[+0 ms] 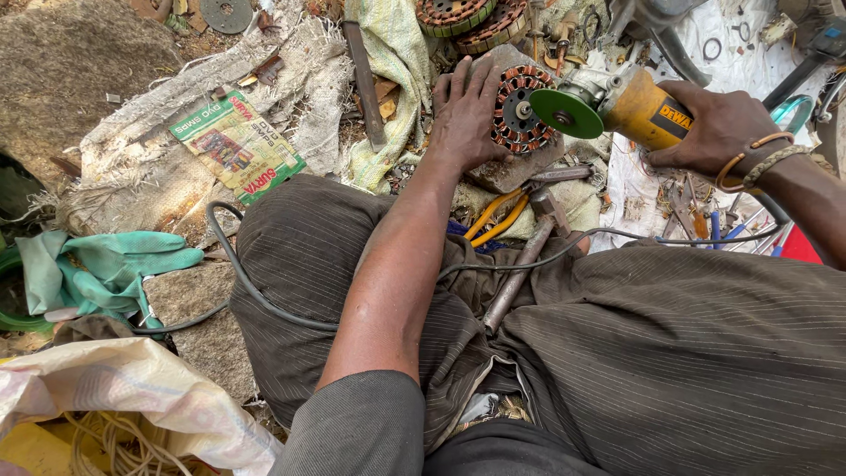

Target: The person sits on the ground and uses a handheld angle grinder to grind the surface of a circular metal component. They hold the part steady with one hand while operating the grinder with the other, producing sparks. The person briefly sets the grinder down, picks up the part, and then resumes grinding.

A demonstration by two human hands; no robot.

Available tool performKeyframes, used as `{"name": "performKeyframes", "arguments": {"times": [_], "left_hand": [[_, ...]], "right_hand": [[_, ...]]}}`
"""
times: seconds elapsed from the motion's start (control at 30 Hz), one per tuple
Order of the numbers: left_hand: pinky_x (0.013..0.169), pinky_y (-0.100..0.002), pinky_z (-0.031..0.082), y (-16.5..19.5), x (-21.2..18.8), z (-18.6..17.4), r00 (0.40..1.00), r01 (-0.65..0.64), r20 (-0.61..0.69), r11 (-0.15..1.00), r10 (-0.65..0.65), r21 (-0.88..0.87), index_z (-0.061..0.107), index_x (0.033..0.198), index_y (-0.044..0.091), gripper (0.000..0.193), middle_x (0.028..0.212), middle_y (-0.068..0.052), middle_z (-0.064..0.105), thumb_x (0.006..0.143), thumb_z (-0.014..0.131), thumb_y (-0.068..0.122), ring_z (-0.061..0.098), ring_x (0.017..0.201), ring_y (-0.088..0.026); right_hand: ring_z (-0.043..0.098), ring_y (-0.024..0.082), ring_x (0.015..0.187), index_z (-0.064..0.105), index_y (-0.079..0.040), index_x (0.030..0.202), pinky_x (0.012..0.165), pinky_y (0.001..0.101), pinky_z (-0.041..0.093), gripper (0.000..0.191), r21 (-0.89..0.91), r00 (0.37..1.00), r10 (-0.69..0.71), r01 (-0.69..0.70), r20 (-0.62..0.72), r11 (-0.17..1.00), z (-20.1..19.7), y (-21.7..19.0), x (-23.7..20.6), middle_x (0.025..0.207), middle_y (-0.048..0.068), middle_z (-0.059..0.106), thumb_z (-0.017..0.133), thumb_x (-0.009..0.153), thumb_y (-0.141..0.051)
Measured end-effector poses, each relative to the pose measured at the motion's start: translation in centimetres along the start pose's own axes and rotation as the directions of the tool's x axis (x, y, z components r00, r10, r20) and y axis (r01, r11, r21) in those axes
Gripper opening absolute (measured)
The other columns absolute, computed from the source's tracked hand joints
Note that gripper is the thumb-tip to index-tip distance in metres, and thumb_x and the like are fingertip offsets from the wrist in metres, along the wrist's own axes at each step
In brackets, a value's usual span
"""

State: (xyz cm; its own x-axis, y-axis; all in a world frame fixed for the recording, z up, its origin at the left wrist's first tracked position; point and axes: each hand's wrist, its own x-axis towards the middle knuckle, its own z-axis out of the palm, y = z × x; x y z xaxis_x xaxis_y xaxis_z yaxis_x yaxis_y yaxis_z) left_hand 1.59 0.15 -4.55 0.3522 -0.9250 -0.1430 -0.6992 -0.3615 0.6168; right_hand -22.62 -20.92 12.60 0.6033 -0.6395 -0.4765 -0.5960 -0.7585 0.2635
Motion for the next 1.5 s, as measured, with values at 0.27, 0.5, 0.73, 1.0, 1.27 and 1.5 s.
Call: {"name": "performKeyframes", "arguments": {"times": [0.27,0.5,0.73,1.0,1.27,1.5], "left_hand": [[0.129,-0.049,0.006,-0.1,-0.1,0.1,0.999,-0.018,-0.044,1.0,0.017,-0.018,0.022,0.159,0.011,0.147,0.167,-0.007,0.021,0.045,0.098,0.063,0.011,0.156,-0.031],[0.13,-0.049,0.007,-0.2,0.0,0.4,0.997,-0.033,-0.07,0.999,0.033,0.005,0.024,0.158,0.011,0.146,0.168,-0.008,0.021,0.045,0.097,0.066,0.011,0.156,-0.031],[0.129,-0.05,0.006,-0.6,0.4,1.2,0.998,-0.023,-0.053,0.999,0.024,0.023,0.021,0.159,0.012,0.147,0.168,-0.008,0.019,0.045,0.097,0.065,0.011,0.156,-0.031],[0.123,-0.056,0.007,-0.3,1.2,1.6,0.947,-0.186,-0.227,0.965,0.227,0.185,0.007,0.166,0.02,0.156,0.17,-0.006,0.019,0.043,0.098,0.047,0.014,0.154,-0.032],[0.125,-0.06,0.006,1.1,-0.4,-0.3,0.999,-0.019,0.036,0.994,0.015,0.112,0.001,0.163,0.022,0.156,0.168,-0.012,0.02,0.049,0.093,0.076,0.014,0.154,-0.035],[0.125,-0.057,0.008,-0.3,0.7,0.6,0.997,-0.06,0.048,0.991,0.055,0.118,0.014,0.162,0.017,0.149,0.167,-0.01,0.026,0.048,0.095,0.068,0.019,0.154,-0.031]], "right_hand": [[0.076,0.035,0.08,0.049,-0.021,0.159,0.08,0.0478,0.064,0.106,0.004,0.996,-0.068,0.069,-0.059,0.998,-0.5,-0.6,-0.5,0.103,0.019,0.076,0.084,0.068,-0.062],[0.076,0.035,0.079,0.049,-0.021,0.158,0.077,0.0468,0.065,0.103,0.011,0.998,-0.033,0.033,-0.044,0.999,-0.7,-1.3,-0.5,0.101,0.02,0.076,0.085,0.069,-0.056],[0.076,0.035,0.077,0.05,-0.02,0.156,0.077,0.0476,0.065,0.099,0.025,0.999,-0.028,0.028,-0.02,0.999,-1.0,-1.8,-0.8,0.1,0.019,0.076,0.085,0.07,-0.054],[0.076,0.036,0.084,0.053,-0.019,0.154,0.084,0.0487,0.064,0.098,-0.039,0.997,-0.036,0.034,-0.072,0.999,-1.5,0.9,-1.9,0.103,0.019,0.076,0.084,0.068,-0.055],[0.076,0.037,0.089,0.049,-0.015,0.16,0.087,0.0468,0.062,0.111,0.034,0.997,0.0,0.002,-0.074,0.999,-0.7,2.0,-0.9,0.109,0.021,0.075,0.085,0.065,-0.058],[0.076,0.038,0.089,0.049,-0.017,0.158,0.087,0.0482,0.062,0.113,0.029,0.997,-0.055,0.057,-0.045,0.998,0.0,1.4,-0.4,0.111,0.021,0.075,0.085,0.061,-0.064]]}}
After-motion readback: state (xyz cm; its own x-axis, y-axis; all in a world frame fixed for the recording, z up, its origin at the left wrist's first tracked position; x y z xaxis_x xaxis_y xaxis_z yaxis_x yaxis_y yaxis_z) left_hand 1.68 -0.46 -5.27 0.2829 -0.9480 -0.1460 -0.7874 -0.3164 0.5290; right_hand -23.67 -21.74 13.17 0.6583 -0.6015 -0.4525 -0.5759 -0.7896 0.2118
